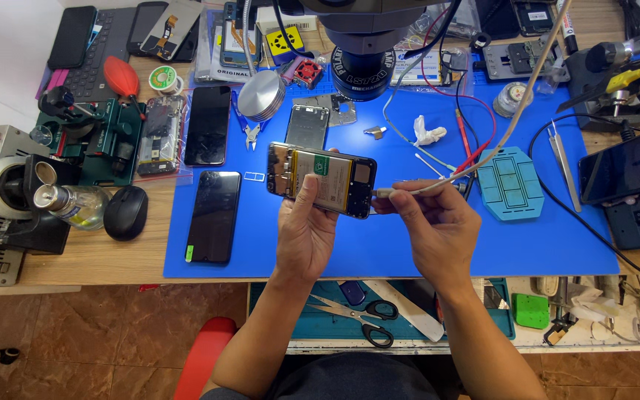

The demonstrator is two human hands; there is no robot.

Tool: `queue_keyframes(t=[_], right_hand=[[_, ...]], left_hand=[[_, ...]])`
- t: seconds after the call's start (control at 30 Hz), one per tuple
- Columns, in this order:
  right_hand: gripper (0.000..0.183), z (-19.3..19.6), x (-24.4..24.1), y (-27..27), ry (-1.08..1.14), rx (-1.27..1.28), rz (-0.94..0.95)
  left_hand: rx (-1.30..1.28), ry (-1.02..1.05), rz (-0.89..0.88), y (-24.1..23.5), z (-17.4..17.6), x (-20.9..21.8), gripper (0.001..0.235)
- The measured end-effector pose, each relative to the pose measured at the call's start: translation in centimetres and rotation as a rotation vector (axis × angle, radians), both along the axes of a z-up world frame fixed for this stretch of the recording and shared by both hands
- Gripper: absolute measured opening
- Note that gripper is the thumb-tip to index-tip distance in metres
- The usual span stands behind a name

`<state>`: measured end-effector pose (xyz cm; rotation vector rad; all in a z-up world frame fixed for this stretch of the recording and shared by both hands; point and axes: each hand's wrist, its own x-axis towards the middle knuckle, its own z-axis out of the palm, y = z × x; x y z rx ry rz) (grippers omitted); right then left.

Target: The person disassembles a smartphone, removes the battery, and uses a screwdriver to adjust internal components. They then connect a charging cable to test the device and handle another smartphone to check its screen.

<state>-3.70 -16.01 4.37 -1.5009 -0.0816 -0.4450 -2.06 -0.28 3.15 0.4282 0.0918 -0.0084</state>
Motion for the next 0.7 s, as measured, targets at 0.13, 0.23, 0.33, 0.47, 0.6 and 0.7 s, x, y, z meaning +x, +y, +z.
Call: queue_keyframes(t=[0.13,0.23,0.33,0.47,0.6,0.7], right_hand=[[0.011,0.0,-0.1,-0.9,-0.038,0.048,0.065],[0.012,0.9,-0.3,-0.5,-0.035,0.037,0.102],[0.011,1.0,-0.3,-0.5,-0.086,0.044,0.126],[0.009,1.1,0.0,-0.8,-0.158,-0.054,0.144],[0.01,1.3,0.0,-0.4,-0.187,-0.089,0.138],[0.01,1.3,-0.1,-0.5,-0.194,-0.108,0.132]], left_hand=[[-0.082,0.069,-0.041,0.8,-1.0,0.7,0.034],[-0.13,0.118,-0.093,0.7,-1.4,0.9,0.033],[-0.188,0.17,-0.118,0.8,-2.4,1.1,0.034],[-0.168,0.183,-0.14,0.9,-1.1,0.9,0.034],[-0.147,0.19,-0.144,0.7,0.3,0.9,0.034],[-0.153,0.184,-0.143,0.5,0.8,0.9,0.034]])
